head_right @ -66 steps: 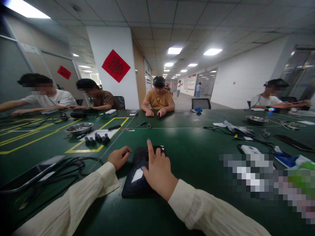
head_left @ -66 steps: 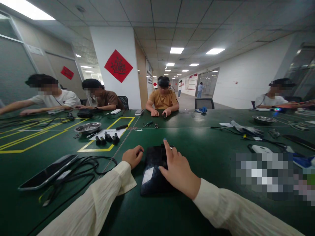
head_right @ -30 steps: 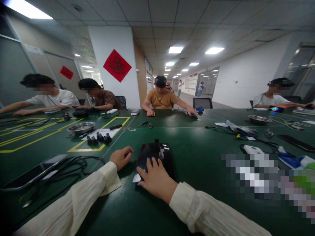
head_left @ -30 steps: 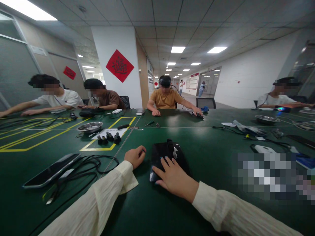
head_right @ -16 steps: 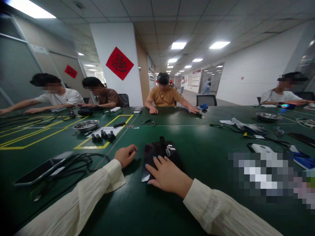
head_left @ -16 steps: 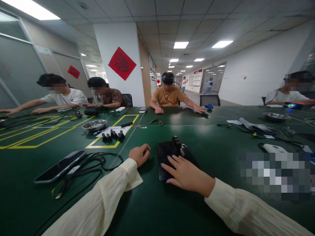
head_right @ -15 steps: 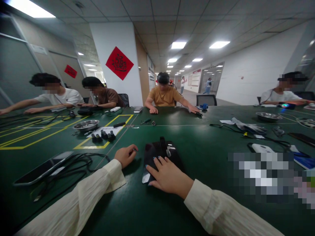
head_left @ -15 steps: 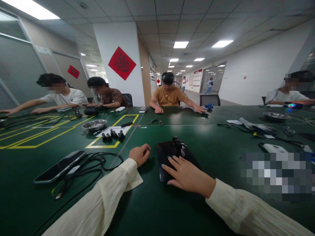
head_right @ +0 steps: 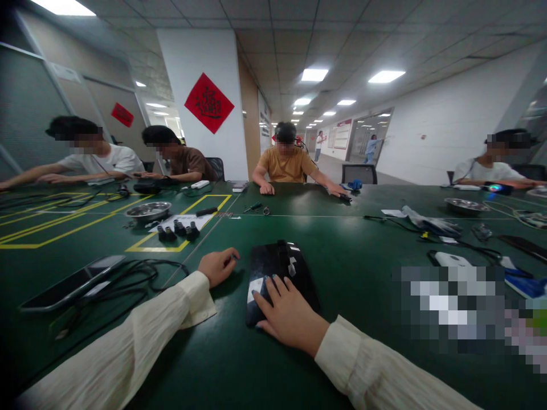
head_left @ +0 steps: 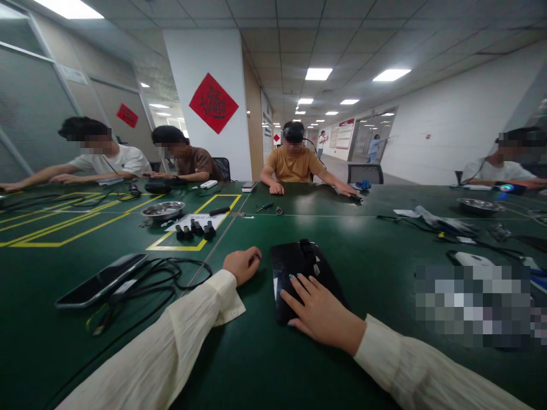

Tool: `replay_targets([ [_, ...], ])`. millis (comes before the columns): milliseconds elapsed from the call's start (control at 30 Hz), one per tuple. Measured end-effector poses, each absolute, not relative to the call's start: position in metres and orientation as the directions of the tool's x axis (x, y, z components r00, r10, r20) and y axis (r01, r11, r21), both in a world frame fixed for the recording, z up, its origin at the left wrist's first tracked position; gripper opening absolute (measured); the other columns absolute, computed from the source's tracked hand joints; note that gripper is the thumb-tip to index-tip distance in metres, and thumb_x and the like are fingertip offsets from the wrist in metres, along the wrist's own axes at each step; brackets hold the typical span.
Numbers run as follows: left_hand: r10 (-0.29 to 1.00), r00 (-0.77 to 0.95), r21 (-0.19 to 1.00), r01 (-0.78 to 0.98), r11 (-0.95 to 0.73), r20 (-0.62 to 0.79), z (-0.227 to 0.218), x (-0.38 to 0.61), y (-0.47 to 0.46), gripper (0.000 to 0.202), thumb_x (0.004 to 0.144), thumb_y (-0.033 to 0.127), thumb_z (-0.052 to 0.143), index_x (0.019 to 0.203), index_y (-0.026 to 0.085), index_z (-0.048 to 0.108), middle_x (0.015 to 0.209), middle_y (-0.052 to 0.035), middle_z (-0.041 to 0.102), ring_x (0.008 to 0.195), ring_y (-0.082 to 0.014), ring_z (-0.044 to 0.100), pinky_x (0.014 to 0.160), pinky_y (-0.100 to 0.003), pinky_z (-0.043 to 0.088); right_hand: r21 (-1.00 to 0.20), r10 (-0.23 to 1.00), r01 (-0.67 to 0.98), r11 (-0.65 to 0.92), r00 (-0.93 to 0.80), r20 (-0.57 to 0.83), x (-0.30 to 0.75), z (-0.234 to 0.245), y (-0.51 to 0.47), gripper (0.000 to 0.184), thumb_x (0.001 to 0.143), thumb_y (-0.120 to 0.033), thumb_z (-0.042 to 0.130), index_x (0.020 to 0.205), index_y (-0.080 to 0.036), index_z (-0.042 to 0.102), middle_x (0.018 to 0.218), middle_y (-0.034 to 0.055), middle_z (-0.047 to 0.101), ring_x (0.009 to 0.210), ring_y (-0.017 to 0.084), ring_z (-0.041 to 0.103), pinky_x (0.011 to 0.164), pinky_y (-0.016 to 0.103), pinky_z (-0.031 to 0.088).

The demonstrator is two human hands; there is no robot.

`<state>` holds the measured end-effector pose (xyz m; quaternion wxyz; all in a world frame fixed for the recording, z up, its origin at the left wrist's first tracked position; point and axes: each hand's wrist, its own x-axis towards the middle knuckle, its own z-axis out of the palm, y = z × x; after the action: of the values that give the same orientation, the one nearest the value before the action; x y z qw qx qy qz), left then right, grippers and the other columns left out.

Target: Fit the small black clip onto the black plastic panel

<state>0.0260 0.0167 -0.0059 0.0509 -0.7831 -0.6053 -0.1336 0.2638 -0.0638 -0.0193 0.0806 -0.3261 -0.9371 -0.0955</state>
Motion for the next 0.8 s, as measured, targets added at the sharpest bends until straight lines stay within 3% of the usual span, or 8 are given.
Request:
replay_targets([
  [167,0.939,0.216,0.091,0.965,-0.248,0.268,-0.005,0.028,0.017,0.025,0.080,0.030,0.036,0.092,0.026,0.058,0.063,0.0014,0.061,0.062,-0.0166,0.056,0.053,-0.025,0.029,0.030,0.654,0.679,0.734,-0.717,0.239,0.251,-0.011,-0.069,0.056,0.087,-0.049,0.031,0.133,-0.018,0.034,0.138,0.0179,0.033,0.129,0.034,0.023,0.100,0.055,0.020],
  [300,0.944,0.212,0.115,0.962,-0.247,0.253,-0.003,0.028,0.017,0.025,0.079,0.029,0.037,0.092,0.026,0.058,0.063,0.0022,0.061,0.062,-0.0151,0.056,0.054,-0.024,0.030,-0.093,0.711,0.708,0.700,-0.679,0.184,0.239,-0.001,-0.070,0.065,0.079,-0.064,0.032,0.131,-0.026,0.036,0.143,0.0144,0.024,0.132,0.037,0.010,0.098,0.063,0.004],
  [400,0.947,0.202,0.108,0.966,-0.235,0.250,-0.002,0.028,0.015,0.024,0.079,0.030,0.038,0.093,0.026,0.057,0.065,0.0021,0.062,0.064,-0.0152,0.057,0.055,-0.024,0.031,-0.113,0.730,0.723,0.682,-0.663,0.165,0.233,-0.001,-0.064,0.065,0.078,-0.067,0.029,0.132,-0.031,0.033,0.144,0.0122,0.022,0.131,0.037,0.011,0.096,0.065,-0.001],
  [667,0.955,0.178,0.076,0.977,-0.201,0.237,0.000,0.029,0.014,0.025,0.080,0.029,0.037,0.094,0.026,0.057,0.067,0.0017,0.064,0.067,-0.0161,0.059,0.054,-0.024,0.031,-0.098,0.707,0.702,0.705,-0.687,0.170,0.231,-0.002,-0.047,0.064,0.080,-0.066,0.025,0.132,-0.031,0.034,0.143,0.0109,0.026,0.131,0.034,0.015,0.097,0.061,-0.001],
  [800,0.954,0.198,0.071,0.973,-0.219,0.224,0.001,0.029,0.014,0.026,0.080,0.030,0.036,0.095,0.026,0.057,0.068,0.0010,0.064,0.067,-0.0167,0.059,0.053,-0.024,0.030,-0.116,0.730,0.724,0.680,-0.657,0.188,0.230,-0.003,-0.042,0.060,0.080,-0.061,0.032,0.131,-0.030,0.037,0.142,0.0100,0.027,0.130,0.031,0.017,0.100,0.051,0.010],
])
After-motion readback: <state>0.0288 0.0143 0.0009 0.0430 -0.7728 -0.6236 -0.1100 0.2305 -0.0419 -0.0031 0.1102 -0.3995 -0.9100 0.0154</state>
